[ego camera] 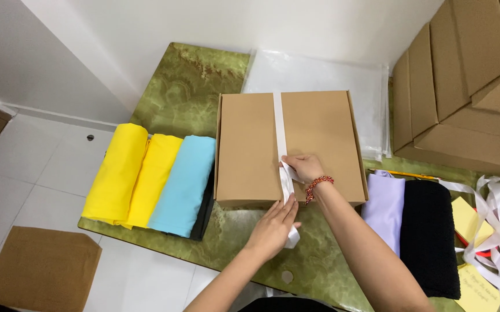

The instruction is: The person wraps a white ribbon around a brown cardboard box, tying it into a bow. They then place a yellow sticky note on the box and write on it with a pencil.

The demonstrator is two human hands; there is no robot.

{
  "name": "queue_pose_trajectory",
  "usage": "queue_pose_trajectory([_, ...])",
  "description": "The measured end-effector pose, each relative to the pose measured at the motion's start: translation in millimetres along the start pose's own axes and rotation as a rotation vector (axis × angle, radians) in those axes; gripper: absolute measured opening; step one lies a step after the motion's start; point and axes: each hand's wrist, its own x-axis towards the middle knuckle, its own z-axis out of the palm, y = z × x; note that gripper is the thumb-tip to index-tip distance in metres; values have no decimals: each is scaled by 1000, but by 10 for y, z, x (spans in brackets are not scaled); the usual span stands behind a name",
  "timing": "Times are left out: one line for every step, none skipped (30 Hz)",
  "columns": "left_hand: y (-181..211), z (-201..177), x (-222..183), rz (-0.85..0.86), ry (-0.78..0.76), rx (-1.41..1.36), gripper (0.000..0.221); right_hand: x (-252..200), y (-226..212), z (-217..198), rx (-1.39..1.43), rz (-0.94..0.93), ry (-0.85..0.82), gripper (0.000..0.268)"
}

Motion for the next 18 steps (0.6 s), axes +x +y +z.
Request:
queue_pose_trajectory([65,-310,-71,-5,2,-1,67,27,16,-40,-3,0,-4,16])
queue_pose_trajectory([131,-622,-140,-31,-157,-102,78,55,30,-81,28,-13,-45,15])
queue_pose_trajectory([188,-942,-193,-52,-314,-203,111,95,27,-125,61,-30,-85,15])
queue_pose_trajectory([120,-1055,-197,-54,-311,-201,111,173,76,-119,60,-32,-88,15])
queue_pose_trajectory([58,-1159,-210,-92,-156,-304,107,241,146,-120,55,-14,-40,22])
queue_pose_trajectory([-4,-1258,-221,-128,-1,-405,104,310,219,-124,50,3,9,36])
queue_pose_trajectory([-202,-1147,-50,-128,-5,-406,104,269,193,-114,52,6,11,36])
queue_pose_trajectory([-399,-1036,123,-202,175,-566,84,231,163,-104,63,4,-16,32])
queue_pose_trajectory([-602,-938,320,-273,357,-724,66,207,108,-101,75,-1,-41,27])
queue_pose_trajectory([-786,-750,523,-269,354,-725,66,129,59,-101,77,-2,-36,27])
queue_pose_trajectory([-966,-562,734,-363,306,-862,60,53,2,-105,91,11,-47,25])
queue_pose_trajectory([-1145,-375,950,-458,255,-998,66,-22,-56,-108,105,23,-57,22])
queue_pose_trajectory([-1103,-403,1083,-454,253,-999,66,-7,-67,-128,105,21,-53,22])
queue_pose_trajectory([-1063,-430,1218,-531,241,-999,58,13,-76,-148,111,39,-65,22])
queue_pose_trajectory([-1020,-439,1330,-612,227,-1000,53,21,-62,-163,116,60,-78,21])
queue_pose_trajectory([-1034,-459,1398,-610,224,-1002,53,-10,-107,-167,117,62,-73,21])
queue_pose_trajectory([-1050,-475,1449,-633,255,-1019,45,-48,-142,-161,122,60,-78,21])
queue_pose_trajectory([-1065,-492,1503,-656,286,-1035,37,-84,-179,-156,128,58,-82,21])
